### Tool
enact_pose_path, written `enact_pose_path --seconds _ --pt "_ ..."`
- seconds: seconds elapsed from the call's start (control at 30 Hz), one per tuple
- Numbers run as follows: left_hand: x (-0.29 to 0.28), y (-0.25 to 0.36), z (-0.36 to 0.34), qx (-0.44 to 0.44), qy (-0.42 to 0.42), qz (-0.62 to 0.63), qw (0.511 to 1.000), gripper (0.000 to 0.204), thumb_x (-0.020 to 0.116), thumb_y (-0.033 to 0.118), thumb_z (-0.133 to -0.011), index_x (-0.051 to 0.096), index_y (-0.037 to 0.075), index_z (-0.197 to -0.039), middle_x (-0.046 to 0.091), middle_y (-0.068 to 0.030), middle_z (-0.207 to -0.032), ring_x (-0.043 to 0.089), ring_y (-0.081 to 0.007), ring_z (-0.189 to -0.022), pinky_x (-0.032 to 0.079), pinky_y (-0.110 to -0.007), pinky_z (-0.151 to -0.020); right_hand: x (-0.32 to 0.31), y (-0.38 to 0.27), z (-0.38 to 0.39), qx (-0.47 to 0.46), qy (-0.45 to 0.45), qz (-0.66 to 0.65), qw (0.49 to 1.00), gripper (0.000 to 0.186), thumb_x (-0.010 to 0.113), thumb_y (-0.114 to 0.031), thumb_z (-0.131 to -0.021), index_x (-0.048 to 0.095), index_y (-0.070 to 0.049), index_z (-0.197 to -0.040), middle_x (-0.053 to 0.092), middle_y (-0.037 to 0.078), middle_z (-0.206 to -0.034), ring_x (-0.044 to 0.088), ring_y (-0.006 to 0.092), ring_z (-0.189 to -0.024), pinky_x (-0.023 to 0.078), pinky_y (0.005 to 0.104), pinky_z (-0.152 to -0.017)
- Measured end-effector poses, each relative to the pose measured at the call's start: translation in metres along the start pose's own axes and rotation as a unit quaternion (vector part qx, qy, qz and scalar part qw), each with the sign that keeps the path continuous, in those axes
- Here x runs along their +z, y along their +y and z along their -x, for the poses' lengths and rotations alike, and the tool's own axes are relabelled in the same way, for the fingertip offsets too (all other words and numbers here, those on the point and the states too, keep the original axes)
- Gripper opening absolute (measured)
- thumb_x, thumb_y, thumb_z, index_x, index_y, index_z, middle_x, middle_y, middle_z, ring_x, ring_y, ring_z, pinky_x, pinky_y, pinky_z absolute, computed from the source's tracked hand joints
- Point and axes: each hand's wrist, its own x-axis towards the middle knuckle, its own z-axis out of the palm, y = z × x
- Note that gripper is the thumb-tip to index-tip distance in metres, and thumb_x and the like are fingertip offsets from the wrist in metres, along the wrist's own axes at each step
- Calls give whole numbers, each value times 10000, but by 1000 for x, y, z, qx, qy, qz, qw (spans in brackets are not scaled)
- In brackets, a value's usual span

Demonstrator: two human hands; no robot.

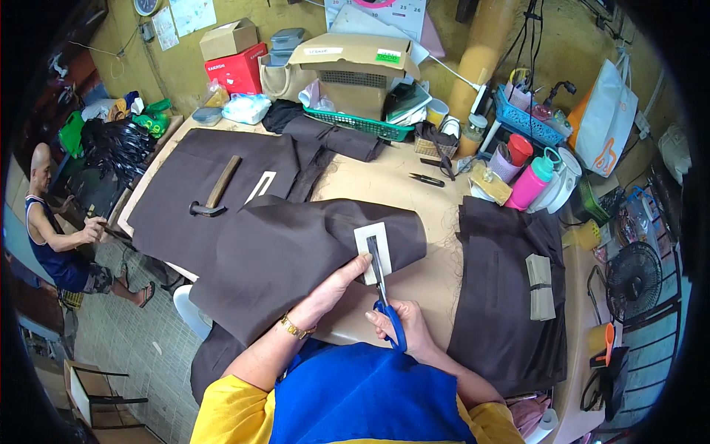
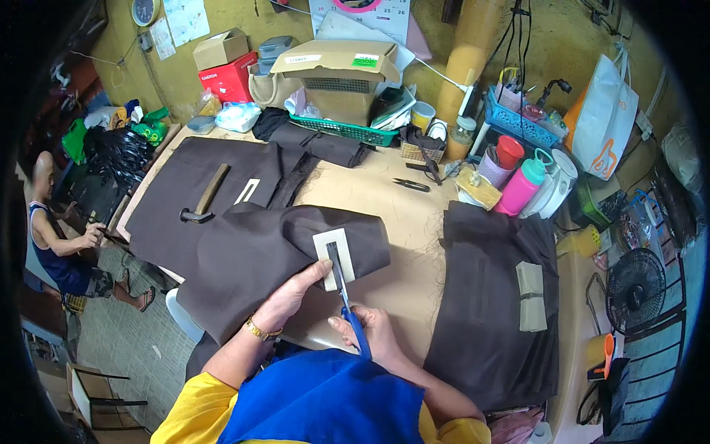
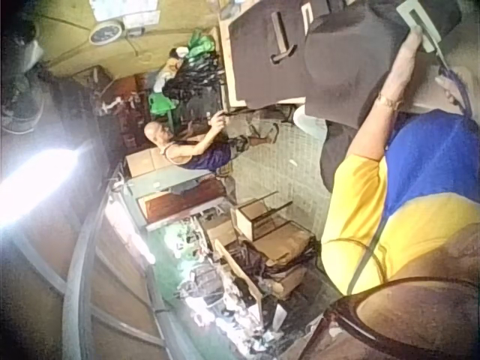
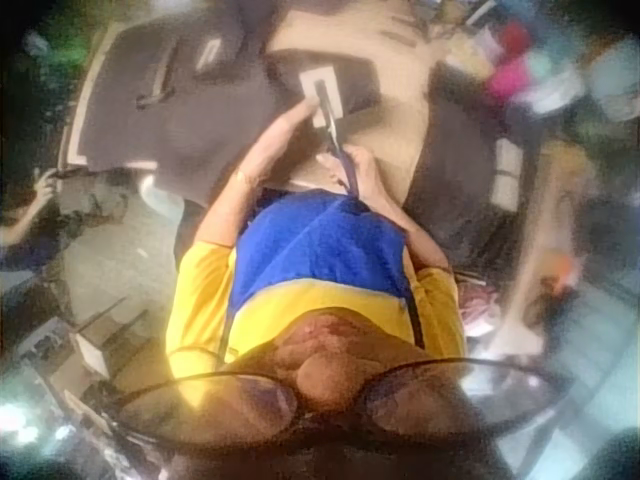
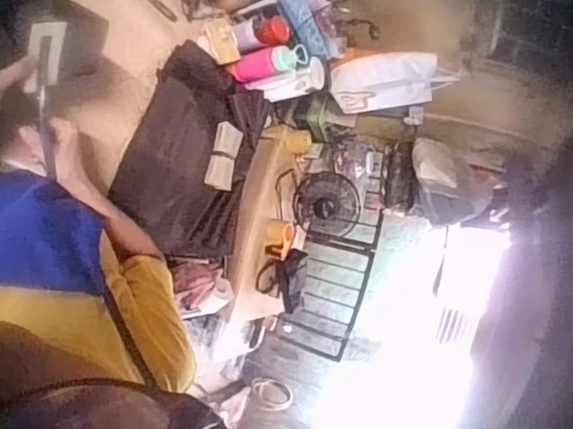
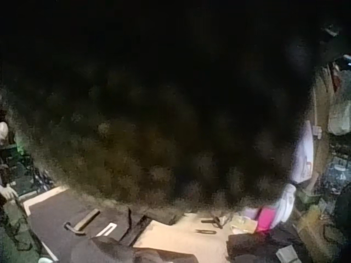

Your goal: The person cuts a rectangular hole in a piece of dark fabric using scissors and applies white tape around the edges of the opening.

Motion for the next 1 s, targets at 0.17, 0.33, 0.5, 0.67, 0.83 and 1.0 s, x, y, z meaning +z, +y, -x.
enact_pose_path --seconds 0.17,0.33,0.5,0.67,0.83,1.0 --pt "3 6 1 19 56 10 998 388 579 335 -942 639 10 -1147 640 -60 -1135 566 -140 -1031 419 -283 -941 -25 32 -10 56 -92 -60 992 180 698 -178 -880 587 -37 -881 592 6 -735 572 53 -672 477 208 -615" --pt "-39 12 -16 132 115 164 971 317 591 211 -939 604 -14 -1161 654 -89 -1130 615 -165 -1031 459 -294 -943 -106 47 -44 76 -42 118 989 189 714 -80 -835 629 11 -977 656 31 -864 610 94 -762 496 223 -706" --pt "-17 -1 -9 106 95 225 964 318 644 170 -911 593 9 -1181 654 -73 -1136 628 -146 -1004 487 -290 -913 -126 -14 -93 -25 186 529 827 265 675 -267 -778 694 -18 -867 640 208 -707 664 327 -698 507 388 -648" --pt "-15 -13 -8 86 115 247 958 326 656 167 -904 586 26 -1190 651 -68 -1140 631 -148 -996 498 -284 -895 -119 -13 -123 -305 294 583 693 281 707 -257 -824 661 -15 -959 678 170 -934 659 270 -823 510 329 -754" --pt "-10 -34 -12 56 99 186 976 372 571 301 -961 585 17 -1200 637 -74 -1161 605 -119 -999 484 -254 -842 -45 -9 -94 -81 -4 -37 996 343 746 -179 -831 623 -2 -1099 678 65 -971 642 171 -881 514 311 -799" --pt "15 -9 47 3 -245 -146 958 409 594 300 -946 599 -8 -1214 651 -99 -1113 605 -185 -1061 459 -301 -945 -54 -3 -88 -56 151 71 984 920 826 -295 -742 292 232 -1273 665 195 -925 626 155 -895 509 286 -730"
